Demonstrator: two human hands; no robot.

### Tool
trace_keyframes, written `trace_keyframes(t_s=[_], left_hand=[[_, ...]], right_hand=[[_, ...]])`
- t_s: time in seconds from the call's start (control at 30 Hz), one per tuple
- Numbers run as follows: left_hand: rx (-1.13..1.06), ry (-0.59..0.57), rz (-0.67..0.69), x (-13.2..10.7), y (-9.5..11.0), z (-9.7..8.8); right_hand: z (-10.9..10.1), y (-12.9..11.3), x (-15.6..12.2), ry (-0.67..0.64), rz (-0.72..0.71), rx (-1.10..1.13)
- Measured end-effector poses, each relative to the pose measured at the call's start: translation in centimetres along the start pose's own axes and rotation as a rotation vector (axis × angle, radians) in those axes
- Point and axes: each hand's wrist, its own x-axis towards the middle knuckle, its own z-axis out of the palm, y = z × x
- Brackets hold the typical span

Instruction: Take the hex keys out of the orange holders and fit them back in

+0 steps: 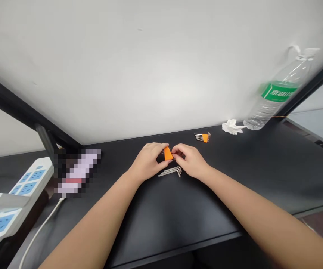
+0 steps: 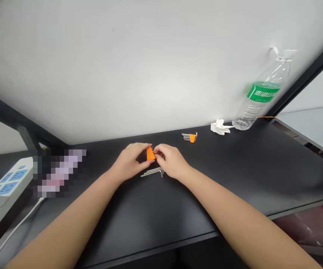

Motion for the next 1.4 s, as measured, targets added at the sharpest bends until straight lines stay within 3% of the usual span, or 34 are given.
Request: trace_keyframes(t_s=[0.23, 0.37, 0.47, 0.57, 0.8, 0.9, 1.1, 1.23, 1.4], left_hand=[[-0.011, -0.047, 0.035, -0.1, 0.1, 0.0], [0.03, -0.086, -0.033, -0.1, -1.1, -0.5], [-0.026, -0.112, -0.123, -0.2, -2.2, -0.7], [-0.075, -0.068, -0.183, -0.3, -2.7, -0.6], [-0.079, -0.083, -0.068, -0.3, -1.6, 0.0], [-0.085, -0.072, -0.037, -0.3, -0.9, 0.0], [-0.108, -0.055, 0.021, -0.4, -0.1, -0.1], [-0.11, -0.082, 0.051, -0.3, 0.3, -0.1], [-0.123, -0.061, 0.054, -0.3, 0.3, -0.1]], right_hand=[[0.5, 0.3, 0.2, 0.047, 0.149, 0.207], [-0.6, 1.0, 0.5, 0.093, 0.238, 0.104], [-1.8, 1.5, 0.5, -0.064, 0.277, -0.111], [-2.3, 1.1, 0.0, -0.261, 0.171, -0.299], [-1.3, -2.1, -2.0, -0.463, 0.054, -0.388], [-0.8, -2.0, -1.9, -0.394, 0.04, -0.34], [0.2, -0.1, -0.5, -0.008, 0.089, -0.071], [0.7, 0.1, -0.1, 0.049, 0.085, 0.063], [0.7, 0.5, 0.0, 0.078, 0.03, -0.006]])
